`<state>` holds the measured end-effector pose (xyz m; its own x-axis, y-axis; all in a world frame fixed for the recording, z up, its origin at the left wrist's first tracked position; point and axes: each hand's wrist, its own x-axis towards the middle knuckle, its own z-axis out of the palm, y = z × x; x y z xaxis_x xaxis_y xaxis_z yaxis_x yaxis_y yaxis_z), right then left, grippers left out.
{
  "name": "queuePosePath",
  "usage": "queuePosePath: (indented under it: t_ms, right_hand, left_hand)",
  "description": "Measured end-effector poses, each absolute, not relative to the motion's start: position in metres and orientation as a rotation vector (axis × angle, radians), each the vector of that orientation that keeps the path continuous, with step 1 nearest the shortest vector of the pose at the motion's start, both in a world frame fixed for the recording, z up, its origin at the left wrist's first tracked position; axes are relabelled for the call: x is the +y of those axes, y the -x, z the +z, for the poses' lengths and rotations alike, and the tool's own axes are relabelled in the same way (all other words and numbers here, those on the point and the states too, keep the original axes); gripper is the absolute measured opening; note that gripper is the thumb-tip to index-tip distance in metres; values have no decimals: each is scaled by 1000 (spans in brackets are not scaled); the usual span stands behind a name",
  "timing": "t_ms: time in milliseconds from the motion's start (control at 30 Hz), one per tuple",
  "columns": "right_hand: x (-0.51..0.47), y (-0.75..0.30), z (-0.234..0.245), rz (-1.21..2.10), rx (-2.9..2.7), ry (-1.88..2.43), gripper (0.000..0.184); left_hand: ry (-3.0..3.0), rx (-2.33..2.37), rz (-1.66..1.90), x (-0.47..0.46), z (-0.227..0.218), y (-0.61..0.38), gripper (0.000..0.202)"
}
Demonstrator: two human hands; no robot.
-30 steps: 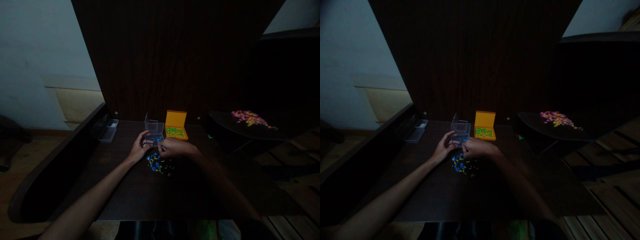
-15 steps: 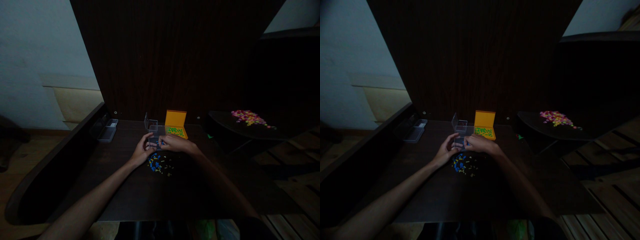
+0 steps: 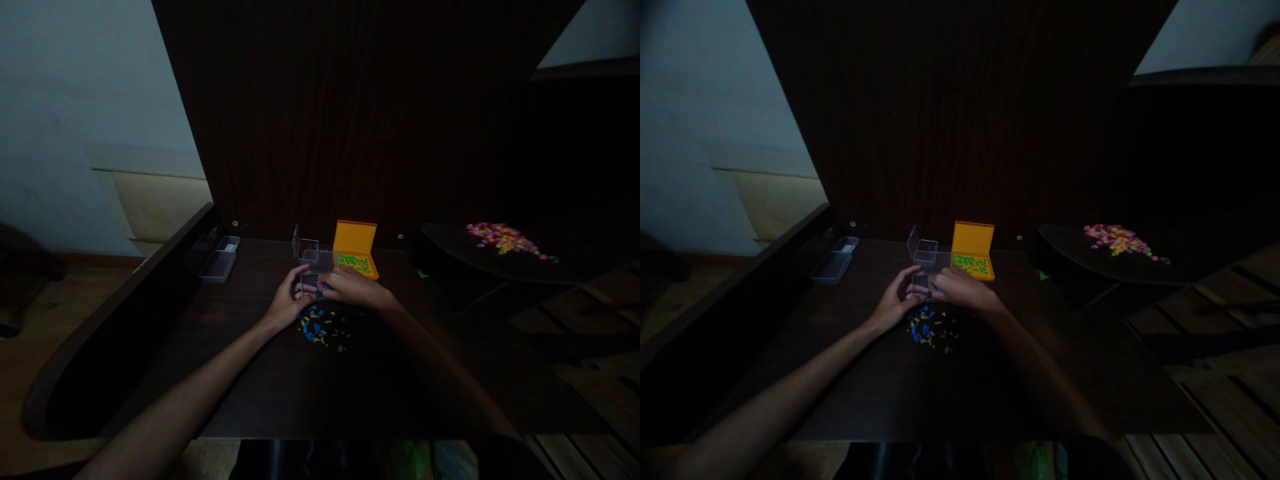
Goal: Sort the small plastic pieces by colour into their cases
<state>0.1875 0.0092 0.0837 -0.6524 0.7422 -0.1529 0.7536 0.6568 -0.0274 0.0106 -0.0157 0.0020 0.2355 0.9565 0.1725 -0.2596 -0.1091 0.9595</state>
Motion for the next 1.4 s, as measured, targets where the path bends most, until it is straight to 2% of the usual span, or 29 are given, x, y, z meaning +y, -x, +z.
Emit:
queuePosePath:
  t_ms: [300, 567, 1400]
  right_hand:
    - [7, -188, 92, -22, 2741, -1264, 28]
    - [8, -187, 89, -55, 2752, -1311, 33]
    - [7, -183, 87, 35, 2695, -1408, 30]
  left_hand:
    - [-1201, 762, 1244, -11, 2, -7, 65]
    - [-1207, 740, 1230, -11, 1, -6, 65]
    - [-1198, 769, 1253, -9, -1, -6, 65]
